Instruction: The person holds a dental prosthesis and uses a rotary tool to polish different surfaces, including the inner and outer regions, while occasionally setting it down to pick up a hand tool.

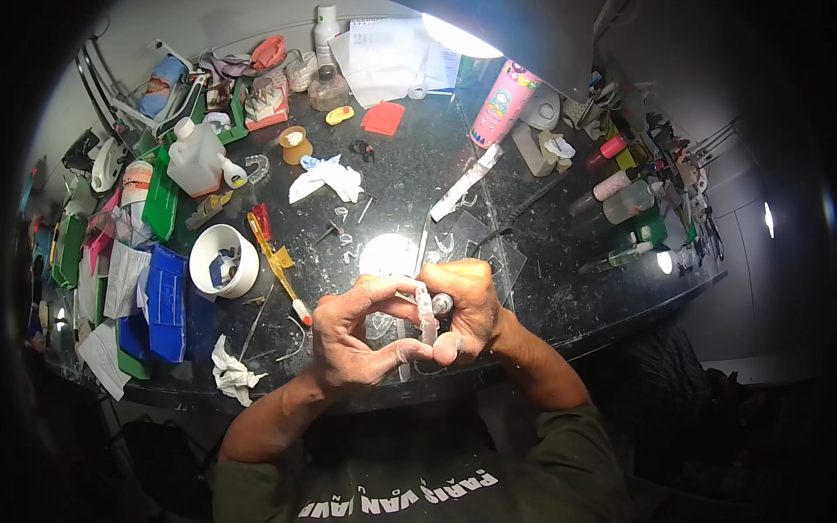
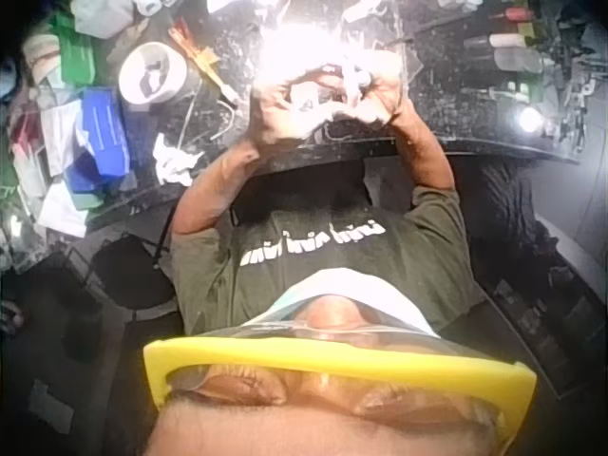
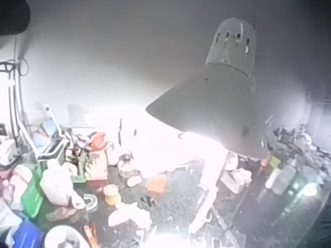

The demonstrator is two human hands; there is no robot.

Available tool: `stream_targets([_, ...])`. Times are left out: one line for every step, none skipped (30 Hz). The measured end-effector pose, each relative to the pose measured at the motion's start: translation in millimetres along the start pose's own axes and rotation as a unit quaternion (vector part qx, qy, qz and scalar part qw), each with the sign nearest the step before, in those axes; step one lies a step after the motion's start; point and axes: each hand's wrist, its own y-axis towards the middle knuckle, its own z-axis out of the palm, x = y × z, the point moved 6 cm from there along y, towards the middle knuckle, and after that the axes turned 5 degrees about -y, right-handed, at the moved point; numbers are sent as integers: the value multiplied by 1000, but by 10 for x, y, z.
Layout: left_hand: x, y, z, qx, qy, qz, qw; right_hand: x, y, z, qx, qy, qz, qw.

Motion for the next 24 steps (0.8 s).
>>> stream_targets([-8,2,6,10,3,6,1000,1,2,-4,-1,23,5,1000])
stream_targets([-12,2,5,10,2,6,1000,-6,-12,6,-1,23,5,1000])
stream_targets([-10,2,6,11,2,-1,1000,-29,-36,21,-7,17,12,1000])
stream_targets([-5,-1,3,11,4,-8,1000,-30,-34,34,-10,14,15,1000])
stream_targets([-2,-3,12,10,4,-8,1000,-32,-33,48,-14,12,18,1000])
stream_targets([3,-3,11,-6,-2,-7,1000,-11,-11,52,-20,25,20,999])
stream_targets([6,-3,3,-22,-9,-5,1000,-2,-1,49,-26,38,22,999])
stream_targets([8,-5,0,-22,-9,-5,1000,-6,-10,53,-26,38,22,999])
stream_targets([11,-7,-3,-22,-8,-7,1000,-21,-27,61,-24,27,23,999])
stream_targets([13,-5,-3,-22,-8,-9,1000,-36,-40,51,-23,21,24,999])
stream_targets([12,-3,-1,-21,-8,-9,1000,-50,-53,43,-22,15,25,999])
stream_targets([12,-1,2,-20,-8,-10,1000,-63,-63,28,-10,18,19,1000])
stream_targets([16,-3,3,-20,-8,-12,1000,-63,-58,30,1,21,14,1000])
stream_targets([23,-7,3,-19,-7,-12,1000,-49,-42,24,1,21,14,1000])
stream_targets([30,-11,3,-19,-6,-9,1000,-12,-9,8,-7,16,15,1000])
stream_targets([34,-14,4,-18,-4,-6,1000,5,9,-5,-14,12,16,1000])
stream_targets([33,-13,-6,-18,-4,-6,1000,-4,9,-6,-14,12,16,1000])
stream_targets([27,-7,-3,-1,2,-4,1000,-9,8,-5,-14,3,10,1000])
stream_targets([22,-6,4,17,9,-1,1000,-9,7,-1,-13,-4,3,1000])
stream_targets([23,-7,0,16,9,-2,1000,-4,10,-2,-13,-4,4,1000])
stream_targets([25,-8,0,19,9,-3,1000,7,18,-4,-9,-9,6,1000])
stream_targets([26,-11,1,21,10,-4,1000,12,22,-3,-5,-14,8,1000])
stream_targets([27,-14,0,20,10,-5,1000,7,18,-2,-5,-13,8,1000])
stream_targets([30,-18,0,21,8,-6,1000,3,12,4,0,-19,6,1000])
